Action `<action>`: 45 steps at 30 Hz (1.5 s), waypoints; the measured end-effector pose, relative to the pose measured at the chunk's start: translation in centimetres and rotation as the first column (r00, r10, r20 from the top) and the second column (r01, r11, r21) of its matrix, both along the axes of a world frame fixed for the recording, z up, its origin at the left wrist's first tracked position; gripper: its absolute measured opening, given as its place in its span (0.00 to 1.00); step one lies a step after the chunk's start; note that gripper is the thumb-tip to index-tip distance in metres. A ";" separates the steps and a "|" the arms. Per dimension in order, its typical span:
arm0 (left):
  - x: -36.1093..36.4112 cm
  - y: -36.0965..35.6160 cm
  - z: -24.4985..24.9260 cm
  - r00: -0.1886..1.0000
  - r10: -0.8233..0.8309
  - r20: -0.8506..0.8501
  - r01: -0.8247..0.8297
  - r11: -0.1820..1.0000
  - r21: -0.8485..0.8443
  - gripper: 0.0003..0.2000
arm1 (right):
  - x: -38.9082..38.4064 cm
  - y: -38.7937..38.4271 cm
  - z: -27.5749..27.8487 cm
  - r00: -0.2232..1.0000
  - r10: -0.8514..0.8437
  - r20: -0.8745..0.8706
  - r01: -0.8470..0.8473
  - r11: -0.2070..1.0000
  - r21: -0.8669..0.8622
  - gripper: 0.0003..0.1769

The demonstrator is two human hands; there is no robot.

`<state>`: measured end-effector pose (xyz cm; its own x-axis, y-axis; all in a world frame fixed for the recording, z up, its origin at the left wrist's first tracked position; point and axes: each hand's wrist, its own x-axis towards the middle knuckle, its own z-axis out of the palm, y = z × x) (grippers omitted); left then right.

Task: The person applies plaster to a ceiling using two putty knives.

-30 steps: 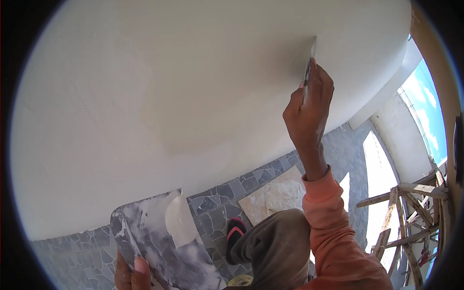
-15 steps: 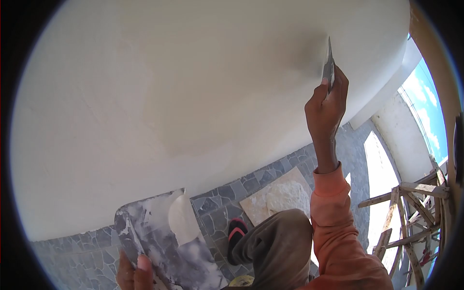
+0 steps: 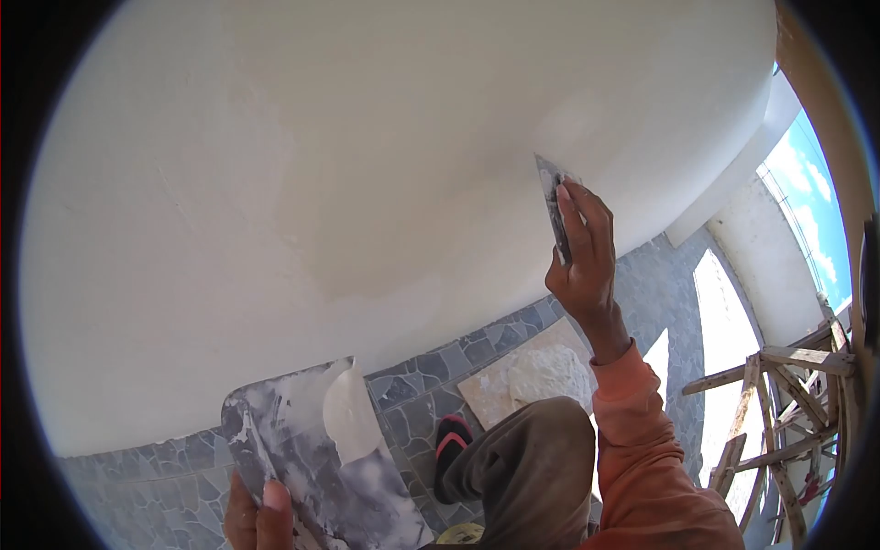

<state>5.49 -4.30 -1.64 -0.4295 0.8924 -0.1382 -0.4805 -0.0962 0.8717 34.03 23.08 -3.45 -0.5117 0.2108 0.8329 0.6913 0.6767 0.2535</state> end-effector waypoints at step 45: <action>-0.5 -0.3 -0.5 1.000 -0.030 -0.010 0.030 0.999 0.037 0.17 | -4.3 0.8 -1.0 0.995 0.033 0.099 -0.040 0.996 0.074 0.39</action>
